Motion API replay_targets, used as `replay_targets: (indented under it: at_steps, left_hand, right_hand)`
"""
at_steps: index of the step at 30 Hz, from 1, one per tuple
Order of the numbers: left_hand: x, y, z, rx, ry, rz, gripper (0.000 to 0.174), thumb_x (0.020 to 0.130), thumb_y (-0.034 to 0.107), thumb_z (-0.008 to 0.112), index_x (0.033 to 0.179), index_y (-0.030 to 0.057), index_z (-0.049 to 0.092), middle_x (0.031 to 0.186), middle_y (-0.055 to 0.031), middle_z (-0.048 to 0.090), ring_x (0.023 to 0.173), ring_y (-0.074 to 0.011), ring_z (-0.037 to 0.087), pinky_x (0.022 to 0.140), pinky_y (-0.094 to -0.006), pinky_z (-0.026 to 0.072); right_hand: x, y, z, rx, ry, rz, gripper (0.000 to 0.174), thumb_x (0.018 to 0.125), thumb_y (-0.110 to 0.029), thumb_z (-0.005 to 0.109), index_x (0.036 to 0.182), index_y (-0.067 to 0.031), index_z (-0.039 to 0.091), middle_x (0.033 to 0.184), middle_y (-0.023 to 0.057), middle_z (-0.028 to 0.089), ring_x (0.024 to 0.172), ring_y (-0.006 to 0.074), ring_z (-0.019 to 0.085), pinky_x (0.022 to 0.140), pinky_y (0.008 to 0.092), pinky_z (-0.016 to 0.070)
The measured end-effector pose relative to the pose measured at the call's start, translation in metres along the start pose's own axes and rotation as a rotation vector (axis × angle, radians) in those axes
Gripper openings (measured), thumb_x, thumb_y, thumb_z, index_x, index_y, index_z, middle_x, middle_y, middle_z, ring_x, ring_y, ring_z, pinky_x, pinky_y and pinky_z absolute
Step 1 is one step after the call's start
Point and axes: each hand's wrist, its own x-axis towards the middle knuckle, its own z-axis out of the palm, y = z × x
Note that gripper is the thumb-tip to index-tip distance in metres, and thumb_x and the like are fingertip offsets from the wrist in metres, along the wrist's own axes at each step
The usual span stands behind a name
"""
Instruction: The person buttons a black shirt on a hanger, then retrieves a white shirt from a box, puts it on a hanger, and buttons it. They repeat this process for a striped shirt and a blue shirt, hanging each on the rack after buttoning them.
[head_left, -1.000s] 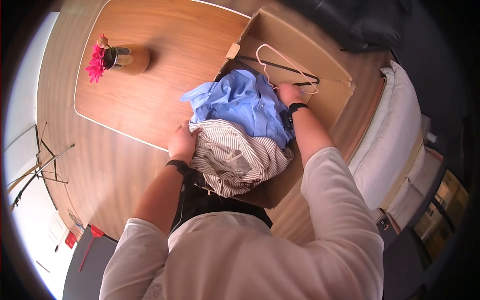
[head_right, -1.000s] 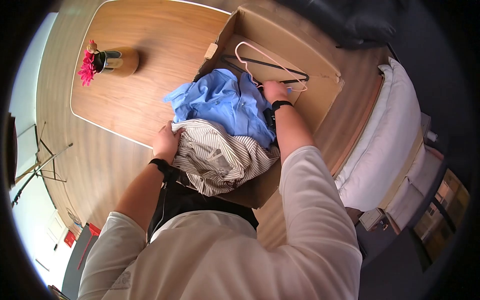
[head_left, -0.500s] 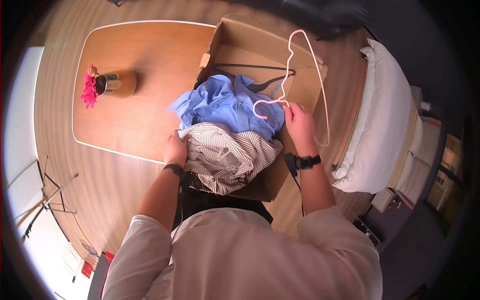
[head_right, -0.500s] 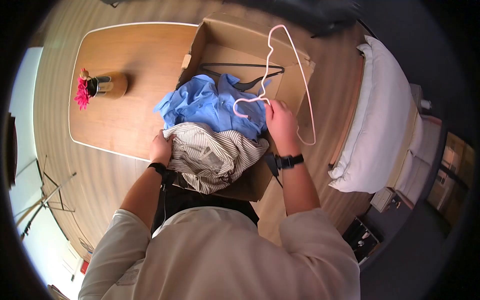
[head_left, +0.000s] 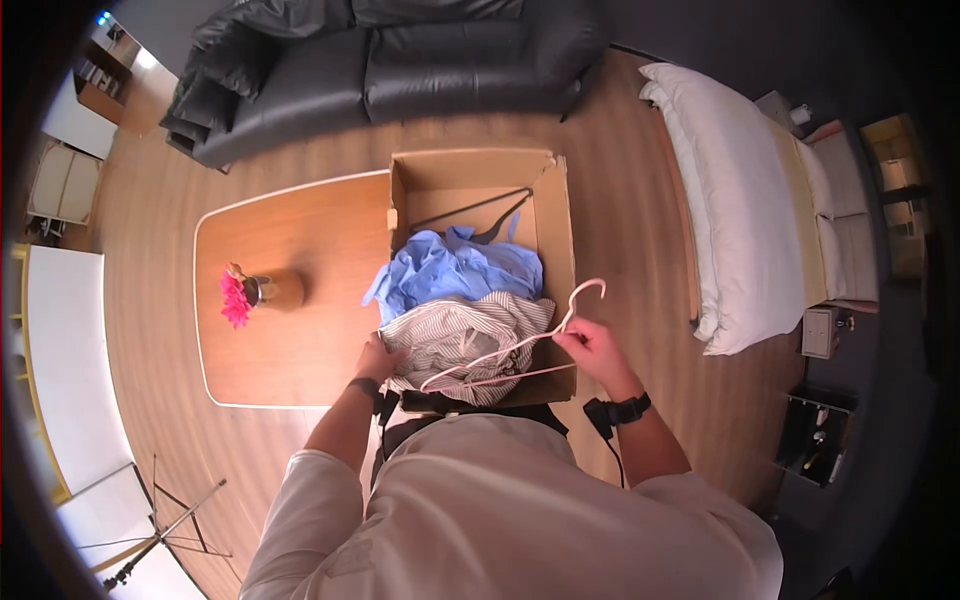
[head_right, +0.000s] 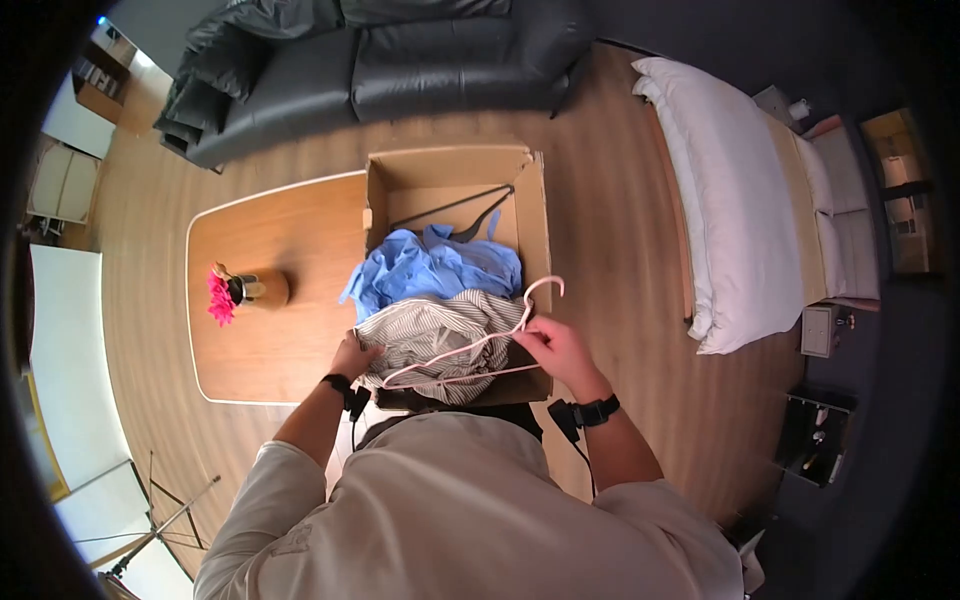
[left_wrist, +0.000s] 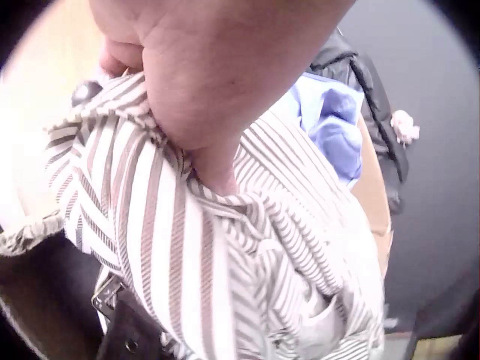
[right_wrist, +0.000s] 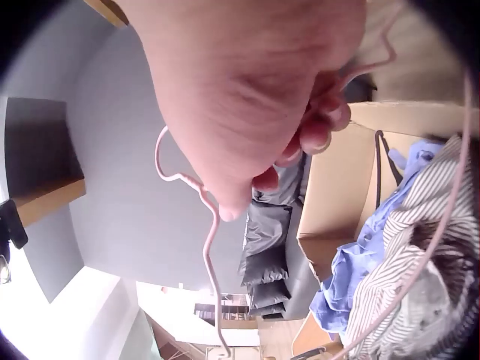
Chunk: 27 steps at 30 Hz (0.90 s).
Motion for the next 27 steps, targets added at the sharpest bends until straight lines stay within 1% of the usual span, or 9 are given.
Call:
replay_targets:
  at_steps: [4,5,8,15,19,22,23,26,27]
  left_hand:
    - [-0.019,-0.036,-0.023,-0.060,0.104,0.175,0.059,0.085,0.026,0.079,0.132,-0.0036,0.057,0.114,-0.0268,0.071,0.112,-0.0429,0.067,0.098,-0.0468,0.0531]
    - [-0.025,-0.043,-0.027,-0.092,0.090,0.163,0.047,0.086,0.021,0.076,0.125,-0.0025,0.065,0.113,-0.0275,0.072,0.109,-0.0428,0.068,0.096,-0.0466,0.0541]
    - [-0.049,-0.055,-0.039,-0.200,-0.082,0.138,0.032,0.091,0.018,0.070,0.116,-0.0020,0.072,0.098,-0.0188,0.077,0.092,-0.0264,0.072,0.086,-0.0378,0.0547]
    - [-0.100,-0.038,-0.068,-0.545,-0.283,0.085,0.034,0.086,0.002,0.059,0.117,-0.0036,0.073,0.101,-0.0053,0.074,0.094,-0.0167,0.066,0.090,-0.0321,0.0506]
    - [-0.106,-0.037,-0.070,-0.760,-0.371,0.238,0.040,0.083,-0.001,0.058,0.121,-0.0018,0.071,0.103,-0.0036,0.072,0.095,-0.0158,0.063,0.091,-0.0300,0.0487]
    - [-0.113,-0.025,-0.080,-0.782,-0.384,0.223,0.042,0.082,-0.002,0.057,0.122,-0.0013,0.070,0.105,-0.0025,0.071,0.097,-0.0156,0.062,0.093,-0.0297,0.0480]
    - [-0.112,-0.025,-0.078,-0.819,-0.390,0.247,0.042,0.083,-0.001,0.057,0.122,-0.0012,0.070,0.105,-0.0023,0.071,0.098,-0.0156,0.062,0.093,-0.0298,0.0478]
    - [-0.121,-0.017,-0.079,-0.900,-0.380,0.326,0.043,0.084,0.001,0.055,0.125,-0.0009,0.070,0.109,-0.0029,0.072,0.104,-0.0158,0.061,0.097,-0.0301,0.0464]
    - [-0.134,-0.008,-0.085,-0.930,-0.381,0.350,0.044,0.084,0.001,0.055,0.125,-0.0010,0.070,0.111,-0.0037,0.072,0.106,-0.0160,0.061,0.098,-0.0305,0.0464]
  right_hand:
    - [-0.020,-0.020,0.021,-0.244,0.035,-0.084,0.020,0.100,-0.016,0.066,0.115,-0.0052,0.074,0.070,-0.0008,0.058,0.061,0.0082,0.051,0.057,0.0270,0.0409]
    - [-0.020,-0.001,0.030,-0.288,0.074,-0.212,0.032,0.104,-0.015,0.060,0.134,-0.0116,0.068,0.068,-0.0014,0.058,0.058,0.0099,0.052,0.057,0.0263,0.0422]
    - [-0.026,-0.022,0.040,0.032,-0.153,0.246,0.031,0.104,-0.014,0.057,0.135,-0.0140,0.065,0.067,0.0017,0.060,0.064,0.0124,0.064,0.060,0.0298,0.0511]
    - [-0.027,-0.050,0.054,0.723,-0.067,0.026,0.031,0.105,-0.008,0.055,0.135,-0.0002,0.060,0.091,0.0059,0.068,0.080,0.0126,0.065,0.074,0.0266,0.0547]
    - [-0.033,-0.107,0.055,0.150,0.131,-0.238,0.018,0.097,-0.014,0.070,0.110,-0.0037,0.077,0.097,0.0085,0.070,0.099,0.0232,0.068,0.088,0.0362,0.0541]
    - [-0.047,-0.159,0.052,-0.814,0.494,-0.735,0.021,0.086,-0.017,0.079,0.104,-0.0053,0.079,0.096,0.0106,0.069,0.101,0.0299,0.067,0.091,0.0416,0.0509]
    - [-0.052,-0.179,0.055,-0.874,0.541,-0.800,0.023,0.076,-0.021,0.083,0.093,-0.0055,0.078,0.092,0.0112,0.065,0.099,0.0354,0.063,0.092,0.0470,0.0482]
    - [-0.054,-0.174,0.054,-0.766,0.406,-0.858,0.019,0.078,-0.023,0.083,0.084,-0.0064,0.074,0.089,0.0109,0.064,0.092,0.0353,0.064,0.086,0.0468,0.0496]
    - [-0.064,-0.166,0.055,-0.860,0.331,-0.643,0.015,0.080,-0.021,0.082,0.080,-0.0078,0.073,0.086,0.0097,0.065,0.084,0.0330,0.065,0.076,0.0440,0.0516]
